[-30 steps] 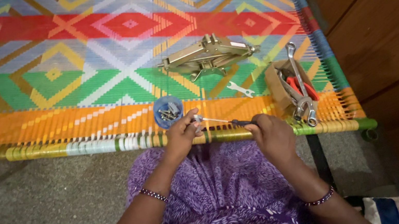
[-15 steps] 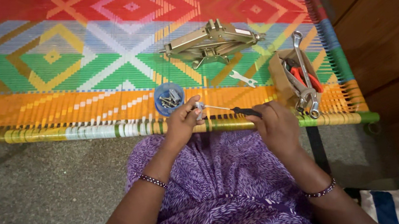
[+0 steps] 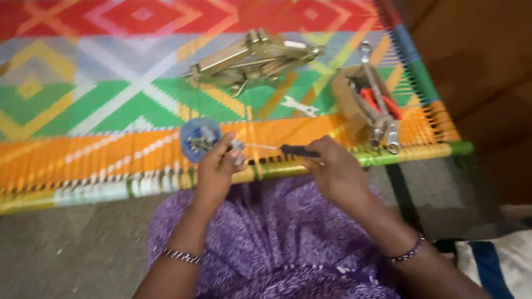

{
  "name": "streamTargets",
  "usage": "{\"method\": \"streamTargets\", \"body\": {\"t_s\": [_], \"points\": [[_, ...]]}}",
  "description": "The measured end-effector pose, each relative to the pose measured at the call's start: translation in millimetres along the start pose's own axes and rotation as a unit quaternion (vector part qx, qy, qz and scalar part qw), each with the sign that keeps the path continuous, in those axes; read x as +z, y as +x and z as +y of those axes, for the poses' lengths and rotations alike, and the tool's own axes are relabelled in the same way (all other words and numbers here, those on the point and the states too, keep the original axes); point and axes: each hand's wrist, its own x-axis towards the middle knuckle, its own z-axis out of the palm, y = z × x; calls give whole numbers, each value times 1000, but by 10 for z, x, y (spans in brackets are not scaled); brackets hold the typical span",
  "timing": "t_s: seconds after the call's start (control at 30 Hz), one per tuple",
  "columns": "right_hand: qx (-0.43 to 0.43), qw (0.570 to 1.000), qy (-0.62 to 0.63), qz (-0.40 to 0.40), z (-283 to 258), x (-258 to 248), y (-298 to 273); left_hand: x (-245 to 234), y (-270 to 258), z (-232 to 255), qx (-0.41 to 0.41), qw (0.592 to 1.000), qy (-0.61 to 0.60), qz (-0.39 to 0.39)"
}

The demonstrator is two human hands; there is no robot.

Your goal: The person sits on the floor and uses a screwdriver to tighten screws into small metal parts. They repeatedly pick up parts from a blue bowl, insert screws, and tighten them before placing the parts back into the bowl.

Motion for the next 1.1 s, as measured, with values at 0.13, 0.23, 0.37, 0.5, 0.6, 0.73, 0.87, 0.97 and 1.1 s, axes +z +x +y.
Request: {"method": "streamTargets", "body": {"t_s": [0.13,0.23,0.37,0.5,0.6,0.73,0.87,0.97,1.1], "points": [[-49,998,-37,19,76,12,-15,-27,-35,32,23,999,20,-13],[-70,995,-31,65,10,-11,-19,-17,-38,75,-16,1000,23,6],[-9,996,-36,79,-106,-63,-5,14,-24,95,-36,999,8,-3],[135,990,10,34,-126,-86,22,58,-51,130,-44,999,-10,-3],[137,990,-11,18,-97,-80,36,53,-45,140,-26,1000,-6,-7],[38,998,27,34,-62,-63,24,70,-24,65,-16,1000,7,2],[-3,998,64,2,-31,-81,16,102,-17,44,-50,999,-19,10],[-20,999,23,18,-28,-82,60,98,-20,86,-50,999,-19,9],[10,999,6,30,-92,-153,66,75,-18,113,-39,999,-27,-4]]}}
